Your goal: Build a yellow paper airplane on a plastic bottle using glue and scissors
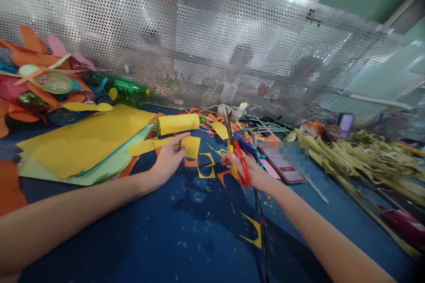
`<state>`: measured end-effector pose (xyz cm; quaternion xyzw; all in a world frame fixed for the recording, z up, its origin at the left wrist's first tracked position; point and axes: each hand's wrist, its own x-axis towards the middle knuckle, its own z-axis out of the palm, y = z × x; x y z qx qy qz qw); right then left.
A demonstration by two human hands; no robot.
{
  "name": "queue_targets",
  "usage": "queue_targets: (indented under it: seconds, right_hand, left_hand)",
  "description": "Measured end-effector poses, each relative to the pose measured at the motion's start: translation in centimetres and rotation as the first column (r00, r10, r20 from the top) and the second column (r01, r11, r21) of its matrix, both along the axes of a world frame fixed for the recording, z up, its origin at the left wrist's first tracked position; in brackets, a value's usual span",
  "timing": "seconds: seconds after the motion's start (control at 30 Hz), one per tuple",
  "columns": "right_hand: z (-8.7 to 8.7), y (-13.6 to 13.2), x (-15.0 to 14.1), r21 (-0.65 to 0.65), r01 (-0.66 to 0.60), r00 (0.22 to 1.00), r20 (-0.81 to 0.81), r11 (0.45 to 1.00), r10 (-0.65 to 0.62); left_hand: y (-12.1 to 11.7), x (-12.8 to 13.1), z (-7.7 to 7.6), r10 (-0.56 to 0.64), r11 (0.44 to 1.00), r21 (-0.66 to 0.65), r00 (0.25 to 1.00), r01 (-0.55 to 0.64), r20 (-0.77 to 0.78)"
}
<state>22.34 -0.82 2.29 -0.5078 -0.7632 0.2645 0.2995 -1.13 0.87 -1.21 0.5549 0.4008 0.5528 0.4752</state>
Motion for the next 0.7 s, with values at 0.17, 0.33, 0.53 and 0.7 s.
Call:
queue_targets:
  seconds: [0.17,0.33,0.53,0.7]
  right_hand:
    - [1.5,-2.0,-1.1,-0.029,-0.117,0.978,0.17,0.993,0.12]
    - [2.2,-2.4,-1.7,0.021,-0.062,0.946,0.32,0.998,0.052]
    - [2.1,-2.6,-1.7,0.017,-0.084,0.893,0.445,0.996,0.068]
    - [2.0,-2.9,-1.7,0.031,-0.089,0.889,0.453,0.996,0.065]
  left_hand:
    - [0.1,-0.1,0.8,0.009,0.991,0.134,0.999,-0.016,0.053]
    - [0.3,-0.3,1.8,-0.021,0.992,0.123,0.993,0.006,0.12]
    - [0.0,-0.2,2.8,-0.063,0.994,0.096,0.986,0.048,0.155]
    - [0.0,-0.1,2.8,-0.137,0.989,0.08,0.982,0.127,0.132]
